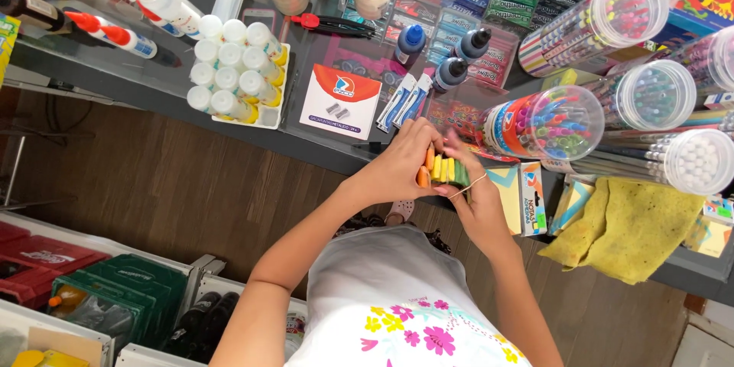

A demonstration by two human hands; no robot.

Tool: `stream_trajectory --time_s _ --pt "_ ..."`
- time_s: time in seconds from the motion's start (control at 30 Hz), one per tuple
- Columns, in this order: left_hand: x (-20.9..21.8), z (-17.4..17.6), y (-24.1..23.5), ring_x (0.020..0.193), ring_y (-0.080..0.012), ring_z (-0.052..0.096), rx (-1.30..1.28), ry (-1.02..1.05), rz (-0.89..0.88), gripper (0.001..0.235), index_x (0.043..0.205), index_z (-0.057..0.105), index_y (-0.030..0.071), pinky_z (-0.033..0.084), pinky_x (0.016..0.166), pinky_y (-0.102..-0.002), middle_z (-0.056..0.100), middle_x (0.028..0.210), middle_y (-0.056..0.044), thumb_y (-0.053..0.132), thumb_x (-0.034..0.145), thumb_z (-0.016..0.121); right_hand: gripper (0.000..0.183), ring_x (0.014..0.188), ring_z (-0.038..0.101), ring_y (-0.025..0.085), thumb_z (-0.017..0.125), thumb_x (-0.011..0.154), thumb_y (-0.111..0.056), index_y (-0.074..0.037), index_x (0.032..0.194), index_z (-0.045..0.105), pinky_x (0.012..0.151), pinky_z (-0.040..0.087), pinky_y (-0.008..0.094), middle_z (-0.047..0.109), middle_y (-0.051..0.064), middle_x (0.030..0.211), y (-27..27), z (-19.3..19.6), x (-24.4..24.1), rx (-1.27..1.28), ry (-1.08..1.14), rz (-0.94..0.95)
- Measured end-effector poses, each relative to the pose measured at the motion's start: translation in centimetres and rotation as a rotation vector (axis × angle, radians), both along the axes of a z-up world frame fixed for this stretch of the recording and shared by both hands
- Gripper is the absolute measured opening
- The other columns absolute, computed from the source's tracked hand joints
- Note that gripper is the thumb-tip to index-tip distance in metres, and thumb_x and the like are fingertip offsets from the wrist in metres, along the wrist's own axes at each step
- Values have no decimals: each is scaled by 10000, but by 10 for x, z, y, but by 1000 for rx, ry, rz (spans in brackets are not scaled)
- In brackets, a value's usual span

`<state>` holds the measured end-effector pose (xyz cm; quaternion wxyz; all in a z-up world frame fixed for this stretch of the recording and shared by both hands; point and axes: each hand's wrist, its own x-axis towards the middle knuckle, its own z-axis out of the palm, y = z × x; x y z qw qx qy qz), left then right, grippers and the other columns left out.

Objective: Organizing and sorting stationery supplies like sticky notes on a counter

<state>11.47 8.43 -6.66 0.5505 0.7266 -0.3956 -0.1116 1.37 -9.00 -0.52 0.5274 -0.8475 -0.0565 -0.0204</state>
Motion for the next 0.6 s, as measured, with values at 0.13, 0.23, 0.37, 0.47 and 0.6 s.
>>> stream_trajectory --time_s 0.13,0.23,0.37,0.47,0.6 --pt "0 -7 6 1073 -348 551 13 -66 41 639 1109 505 108 454 1003 -434 496 1099 -96 272 718 983 509 1482 537 410 723 990 -89 -8 1460 545 1212 403 553 580 220 1583 -3 -16 -3 45 75 -14" --pt "-5 3 13 1073 -348 625 39 -76 64 585 1123 590 91 511 982 -425 570 1092 -94 302 740 980 583 1480 527 423 720 994 -85 -22 1525 491 1195 418 574 566 219 1594 2 -13 0 50 101 -20" --pt "-12 -11 11 1220 -315 676 -6 -159 152 545 1267 737 71 532 1084 -410 722 1246 -102 318 827 942 535 1502 497 441 735 982 -87 -29 1485 560 1212 408 580 530 227 1631 7 0 8 43 45 1" --pt "-17 -11 11 1307 -340 681 -47 -100 140 553 1321 725 36 528 1144 -425 736 1320 -149 264 856 919 475 1541 448 438 774 956 -98 -42 1408 641 1234 386 571 483 219 1683 1 -11 7 60 3 0" --pt "-18 12 13 1349 -358 689 -75 -43 33 517 1419 685 16 546 1163 -454 726 1412 -200 216 962 822 396 1578 417 399 815 927 -140 -78 1301 701 1264 370 538 453 180 1719 -4 -17 6 154 -41 -43"
